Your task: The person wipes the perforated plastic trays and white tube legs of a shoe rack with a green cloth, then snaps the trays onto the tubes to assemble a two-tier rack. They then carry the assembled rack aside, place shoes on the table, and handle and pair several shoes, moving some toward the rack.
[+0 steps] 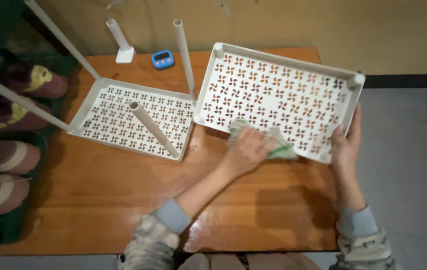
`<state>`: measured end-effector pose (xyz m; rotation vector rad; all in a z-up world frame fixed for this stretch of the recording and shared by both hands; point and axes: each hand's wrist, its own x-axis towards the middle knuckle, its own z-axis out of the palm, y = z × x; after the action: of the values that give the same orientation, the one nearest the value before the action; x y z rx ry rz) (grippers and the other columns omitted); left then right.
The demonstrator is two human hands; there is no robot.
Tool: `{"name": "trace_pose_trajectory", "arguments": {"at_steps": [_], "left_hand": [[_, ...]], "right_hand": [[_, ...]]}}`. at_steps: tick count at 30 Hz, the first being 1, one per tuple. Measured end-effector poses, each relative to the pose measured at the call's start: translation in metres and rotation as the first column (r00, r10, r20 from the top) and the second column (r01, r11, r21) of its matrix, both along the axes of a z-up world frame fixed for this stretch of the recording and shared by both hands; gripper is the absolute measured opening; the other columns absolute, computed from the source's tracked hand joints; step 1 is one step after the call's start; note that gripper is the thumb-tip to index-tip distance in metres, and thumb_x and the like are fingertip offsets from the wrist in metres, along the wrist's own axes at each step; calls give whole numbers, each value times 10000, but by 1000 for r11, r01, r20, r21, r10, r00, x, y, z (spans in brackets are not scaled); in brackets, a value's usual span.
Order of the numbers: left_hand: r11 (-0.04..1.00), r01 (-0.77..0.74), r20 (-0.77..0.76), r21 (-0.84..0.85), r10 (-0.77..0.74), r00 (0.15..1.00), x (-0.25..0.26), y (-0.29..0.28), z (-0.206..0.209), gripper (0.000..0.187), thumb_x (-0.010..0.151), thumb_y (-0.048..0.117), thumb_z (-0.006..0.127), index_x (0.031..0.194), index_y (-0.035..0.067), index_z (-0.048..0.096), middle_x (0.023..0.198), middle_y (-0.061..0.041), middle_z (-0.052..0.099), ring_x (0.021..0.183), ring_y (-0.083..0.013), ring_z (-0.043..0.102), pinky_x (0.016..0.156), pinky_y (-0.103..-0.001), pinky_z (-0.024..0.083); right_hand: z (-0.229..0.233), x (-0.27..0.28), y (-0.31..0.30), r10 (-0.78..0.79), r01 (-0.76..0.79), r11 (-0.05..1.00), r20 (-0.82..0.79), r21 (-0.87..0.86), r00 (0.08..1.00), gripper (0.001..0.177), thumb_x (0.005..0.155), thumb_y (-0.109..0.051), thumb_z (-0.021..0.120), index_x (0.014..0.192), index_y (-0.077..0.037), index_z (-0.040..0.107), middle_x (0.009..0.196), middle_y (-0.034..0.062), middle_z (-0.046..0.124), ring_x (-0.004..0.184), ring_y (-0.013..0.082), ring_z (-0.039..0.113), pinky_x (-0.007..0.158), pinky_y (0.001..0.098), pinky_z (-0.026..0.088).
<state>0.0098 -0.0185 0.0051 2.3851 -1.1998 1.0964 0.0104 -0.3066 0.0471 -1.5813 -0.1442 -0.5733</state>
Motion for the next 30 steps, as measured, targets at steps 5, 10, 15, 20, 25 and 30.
{"name": "trace_pose_trajectory", "arguments": {"at_steps": [5, 10, 15, 20, 25, 30], "left_hand": [[914, 367, 323, 175, -405, 855, -23, -54, 6, 568, 957, 211, 742, 1470, 313, 522, 1401, -74, 525, 1337, -256, 502, 1155, -446, 442], [953, 267, -336, 144, -207, 919, -50, -9, 43, 841, 805, 496, 741, 1503, 213, 368, 1605, -154, 341, 1491, -387, 301, 1149, -594, 279], [974, -54, 135, 219, 25, 991, -38, 66, 153, 804, 1084, 423, 640, 1716, 207, 193, 1745, -135, 156, 1610, -372, 61, 1282, -573, 80], [970, -227, 254, 84, 199, 946, -32, 139, 277, 792, 1085, 663, 564, 1667, 233, 241, 1730, -134, 196, 1591, -385, 91, 1255, -555, 1], [983, -164, 109, 88, 154, 982, -38, 206, 331, 552, 857, 538, 840, 1214, 172, 632, 1192, -74, 541, 1231, -328, 466, 1103, -498, 271], [980, -196, 74, -23, 197, 978, -64, 261, 325, 381, 725, 437, 884, 913, 178, 678, 883, 20, 517, 944, -216, 516, 902, -417, 284]], "right_hand": [[25, -24, 29, -70, 58, 992, 105, 115, 992, 570, 1166, -67, 404, 1681, -96, 162, 1710, 217, 297, 1537, 291, 414, 1310, 412, 366], [75, -5, 10, -21, -27, 960, 168, 279, 986, 612, 1210, -116, 419, 1689, -174, 43, 1761, 188, 221, 1562, 311, 430, 1309, 453, 417], [125, 30, 58, 253, -380, 783, 306, 492, 918, 657, 1238, -87, 466, 1704, -177, 11, 1773, 172, 239, 1525, 287, 420, 1300, 421, 382], [180, 36, 172, 348, -455, 757, 300, 469, 888, 728, 1186, -70, 492, 1700, -196, -9, 1749, 165, 239, 1546, 302, 420, 1289, 437, 428], [211, 15, 285, 514, -561, 682, 237, 470, 824, 819, 1109, -204, 498, 1660, -227, -107, 1730, 170, 195, 1531, 306, 393, 1227, 451, 444], [191, 5, 328, 692, -785, 605, 399, 134, 602, 885, 1109, -334, 503, 1623, -292, -216, 1662, 208, 150, 1513, 353, 341, 1226, 525, 415]]}}
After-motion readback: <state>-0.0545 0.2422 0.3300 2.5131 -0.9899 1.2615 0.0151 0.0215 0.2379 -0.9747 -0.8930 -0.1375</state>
